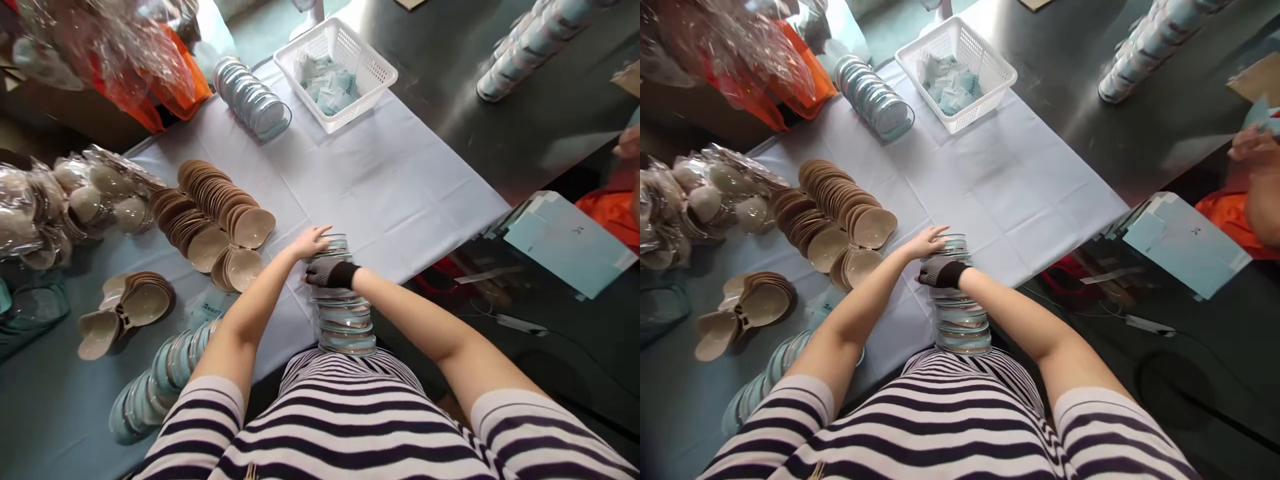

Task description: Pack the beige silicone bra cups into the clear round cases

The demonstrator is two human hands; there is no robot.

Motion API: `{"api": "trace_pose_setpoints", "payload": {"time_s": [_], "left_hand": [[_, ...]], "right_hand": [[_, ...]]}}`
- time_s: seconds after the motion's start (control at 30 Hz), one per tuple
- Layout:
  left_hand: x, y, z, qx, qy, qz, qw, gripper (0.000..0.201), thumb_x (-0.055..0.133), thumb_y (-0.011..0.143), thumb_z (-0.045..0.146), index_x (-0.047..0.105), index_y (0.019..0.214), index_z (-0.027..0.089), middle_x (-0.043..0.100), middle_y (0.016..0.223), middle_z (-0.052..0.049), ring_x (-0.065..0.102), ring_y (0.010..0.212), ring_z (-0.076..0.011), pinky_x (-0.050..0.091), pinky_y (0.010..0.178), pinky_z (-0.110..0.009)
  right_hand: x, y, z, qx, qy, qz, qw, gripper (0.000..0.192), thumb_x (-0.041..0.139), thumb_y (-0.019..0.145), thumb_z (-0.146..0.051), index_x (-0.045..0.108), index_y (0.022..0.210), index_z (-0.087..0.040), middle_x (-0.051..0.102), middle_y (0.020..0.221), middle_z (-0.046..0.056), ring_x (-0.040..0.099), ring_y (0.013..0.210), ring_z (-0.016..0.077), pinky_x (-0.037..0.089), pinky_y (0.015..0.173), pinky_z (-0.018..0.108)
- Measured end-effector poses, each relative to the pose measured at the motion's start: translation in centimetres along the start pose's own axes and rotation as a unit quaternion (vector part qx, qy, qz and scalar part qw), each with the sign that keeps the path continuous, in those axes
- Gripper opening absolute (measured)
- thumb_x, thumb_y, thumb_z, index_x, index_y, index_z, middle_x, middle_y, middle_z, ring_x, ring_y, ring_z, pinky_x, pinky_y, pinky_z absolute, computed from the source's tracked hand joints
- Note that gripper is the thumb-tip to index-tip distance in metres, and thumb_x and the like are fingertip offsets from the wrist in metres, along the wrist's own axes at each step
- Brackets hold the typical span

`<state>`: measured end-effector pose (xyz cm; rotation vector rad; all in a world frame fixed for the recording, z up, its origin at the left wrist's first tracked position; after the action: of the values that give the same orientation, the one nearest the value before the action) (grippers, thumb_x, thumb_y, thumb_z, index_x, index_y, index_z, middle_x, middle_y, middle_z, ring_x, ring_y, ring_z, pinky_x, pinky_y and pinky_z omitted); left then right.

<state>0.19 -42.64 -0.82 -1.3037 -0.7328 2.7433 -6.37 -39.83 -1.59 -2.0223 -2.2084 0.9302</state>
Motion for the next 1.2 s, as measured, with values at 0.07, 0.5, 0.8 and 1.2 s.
{"api": "trace_pose_setpoints", "payload": {"time_s": [0.07, 0.5, 0.8, 1.2], "left_hand": [[-0.5, -1.3, 0.5, 0.000, 0.025, 0.104, 0.994, 0.058, 0.053, 0.090, 0.041, 0.045, 0.146, 0.030, 0.047, 0.148, -0.008, 0.041, 0.136, -0.0261, 0.031, 0.115, -0.043], [0.9, -2.5, 1.8, -0.026, 0.172, 0.137, 0.975, 0.062, 0.054, 0.088, 0.057, 0.045, 0.146, 0.036, 0.051, 0.139, -0.007, 0.042, 0.129, -0.0291, 0.028, 0.110, -0.042], [1.2, -1.5, 2.7, -0.016, 0.173, 0.083, 0.981, 0.069, 0.055, 0.086, 0.063, 0.038, 0.148, 0.041, 0.051, 0.139, -0.006, 0.042, 0.124, -0.0320, 0.033, 0.101, -0.044], [0.8, -1.9, 1.9, -0.021, 0.143, 0.099, 0.984, 0.066, 0.058, 0.085, 0.061, 0.042, 0.146, 0.041, 0.051, 0.139, -0.006, 0.042, 0.126, -0.0316, 0.032, 0.102, -0.045]], "right_hand": [[-1.9, -2.9, 4.2, 0.053, 0.027, 0.051, 0.997, 0.030, 0.048, 0.097, -0.037, 0.065, 0.093, -0.014, 0.066, 0.085, 0.005, 0.060, 0.072, 0.0139, 0.052, 0.062, 0.024], [4.7, -8.1, 16.0, 0.251, 0.146, -0.088, 0.953, 0.007, 0.054, 0.077, -0.014, 0.060, 0.075, -0.017, 0.050, 0.053, -0.002, 0.045, 0.046, 0.0104, 0.038, 0.046, 0.022], [1.4, -7.6, 6.1, 0.125, 0.026, 0.003, 0.992, 0.037, 0.045, 0.094, -0.044, 0.067, 0.082, -0.016, 0.067, 0.078, 0.007, 0.061, 0.074, 0.0168, 0.047, 0.069, 0.025], [3.0, -10.0, 14.9, 0.220, -0.022, -0.013, 0.975, 0.025, 0.051, 0.087, -0.021, 0.066, 0.107, -0.017, 0.072, 0.090, 0.006, 0.062, 0.075, 0.0156, 0.044, 0.068, 0.023]]}}
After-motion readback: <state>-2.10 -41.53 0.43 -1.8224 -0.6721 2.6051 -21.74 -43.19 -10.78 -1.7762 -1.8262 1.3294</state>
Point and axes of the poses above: each hand's wrist, its own y-axis towards the middle knuckle, its own x-axis out of the palm, z = x × y, the point moved 10 cm from there along y, towards the middle knuckle
